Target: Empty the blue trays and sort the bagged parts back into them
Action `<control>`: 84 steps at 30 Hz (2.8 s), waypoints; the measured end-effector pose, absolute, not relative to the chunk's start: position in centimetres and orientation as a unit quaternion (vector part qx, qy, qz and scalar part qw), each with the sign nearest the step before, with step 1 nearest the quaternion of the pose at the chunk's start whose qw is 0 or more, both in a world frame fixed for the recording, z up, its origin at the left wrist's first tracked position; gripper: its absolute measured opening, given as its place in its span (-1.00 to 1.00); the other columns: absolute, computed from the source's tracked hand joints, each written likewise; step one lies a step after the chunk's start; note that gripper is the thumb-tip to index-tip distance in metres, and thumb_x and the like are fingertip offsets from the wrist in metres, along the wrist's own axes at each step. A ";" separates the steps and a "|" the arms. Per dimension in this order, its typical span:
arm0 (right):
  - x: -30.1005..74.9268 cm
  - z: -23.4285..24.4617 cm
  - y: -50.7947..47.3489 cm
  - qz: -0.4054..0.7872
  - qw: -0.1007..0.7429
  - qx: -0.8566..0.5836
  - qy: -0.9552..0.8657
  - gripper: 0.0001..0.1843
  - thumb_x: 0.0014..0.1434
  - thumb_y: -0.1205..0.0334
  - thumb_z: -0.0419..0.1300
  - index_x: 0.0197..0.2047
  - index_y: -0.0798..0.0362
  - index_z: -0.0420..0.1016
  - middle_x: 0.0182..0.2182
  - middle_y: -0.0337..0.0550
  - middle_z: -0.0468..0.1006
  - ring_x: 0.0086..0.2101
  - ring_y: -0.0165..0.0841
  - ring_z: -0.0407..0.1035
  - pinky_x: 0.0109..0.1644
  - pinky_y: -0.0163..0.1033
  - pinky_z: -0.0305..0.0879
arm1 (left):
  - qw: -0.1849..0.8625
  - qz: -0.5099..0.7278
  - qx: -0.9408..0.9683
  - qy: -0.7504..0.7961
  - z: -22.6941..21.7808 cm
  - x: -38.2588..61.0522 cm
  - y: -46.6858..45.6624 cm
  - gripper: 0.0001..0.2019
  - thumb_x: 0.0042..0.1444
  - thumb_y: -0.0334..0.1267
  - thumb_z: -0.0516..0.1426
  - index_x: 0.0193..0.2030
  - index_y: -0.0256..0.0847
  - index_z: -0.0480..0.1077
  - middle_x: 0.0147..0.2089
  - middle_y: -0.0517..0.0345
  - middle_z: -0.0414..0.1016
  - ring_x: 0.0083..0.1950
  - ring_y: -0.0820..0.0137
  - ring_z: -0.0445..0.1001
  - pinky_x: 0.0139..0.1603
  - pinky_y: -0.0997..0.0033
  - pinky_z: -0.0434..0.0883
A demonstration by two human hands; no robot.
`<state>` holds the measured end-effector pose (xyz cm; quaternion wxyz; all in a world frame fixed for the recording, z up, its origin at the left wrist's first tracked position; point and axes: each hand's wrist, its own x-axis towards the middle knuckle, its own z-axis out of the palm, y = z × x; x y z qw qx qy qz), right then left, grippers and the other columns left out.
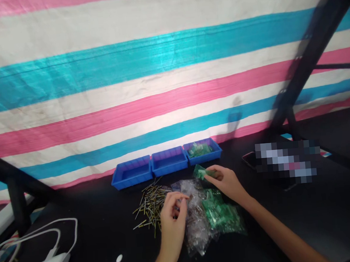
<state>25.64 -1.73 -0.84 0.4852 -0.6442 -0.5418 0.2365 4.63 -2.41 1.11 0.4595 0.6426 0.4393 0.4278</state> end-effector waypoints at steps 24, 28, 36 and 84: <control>21.8 1.9 -3.9 0.465 0.478 -0.482 -0.568 -0.88 -0.05 0.25 0.26 -0.38 0.07 0.44 -0.44 -0.20 0.52 -0.40 -0.37 0.42 -0.41 -0.33 0.29 | 0.395 0.443 0.672 0.443 0.7 4.1 -1.8 -0.86 -0.03 -0.19 0.18 -0.44 -0.18 0.52 -0.08 0.04 0.38 -0.29 0.39 0.38 -0.48 0.50 0.28; 21.3 1.9 -4.0 0.506 0.467 -0.475 -0.547 -0.74 -0.02 0.08 0.25 -0.34 0.08 0.39 -0.65 -0.37 0.33 -0.66 -0.52 0.23 -0.57 -0.38 0.19 | 0.412 0.443 0.657 0.449 1.2 4.4 -2.1 -0.58 0.10 -0.12 0.06 -0.71 -0.27 0.31 -0.25 0.09 0.37 -0.38 0.47 0.33 -0.46 0.51 0.24; 23.5 1.7 -2.5 0.458 0.579 -0.543 -0.400 -0.64 -0.03 -0.09 0.21 -0.44 0.05 0.33 -0.72 -0.44 0.13 -0.74 -0.58 0.03 -0.68 -0.42 -0.10 | 0.490 0.440 0.612 0.438 1.1 4.3 -2.3 -0.66 0.12 -0.05 0.02 -0.45 -0.26 0.46 -0.27 0.08 0.32 -0.46 0.51 0.25 -0.57 0.54 0.17; 27.3 0.4 -3.2 0.312 0.264 -0.573 -0.710 -0.45 -0.14 0.02 0.32 -0.05 0.00 0.42 -0.20 -0.12 0.38 -0.18 -0.30 0.30 -0.16 -0.25 0.26 | 0.461 0.418 0.652 0.433 0.8 4.3 -2.1 -0.74 0.14 -0.14 0.02 -0.38 -0.21 0.46 -0.21 0.08 0.28 -0.35 0.45 0.32 -0.51 0.52 0.20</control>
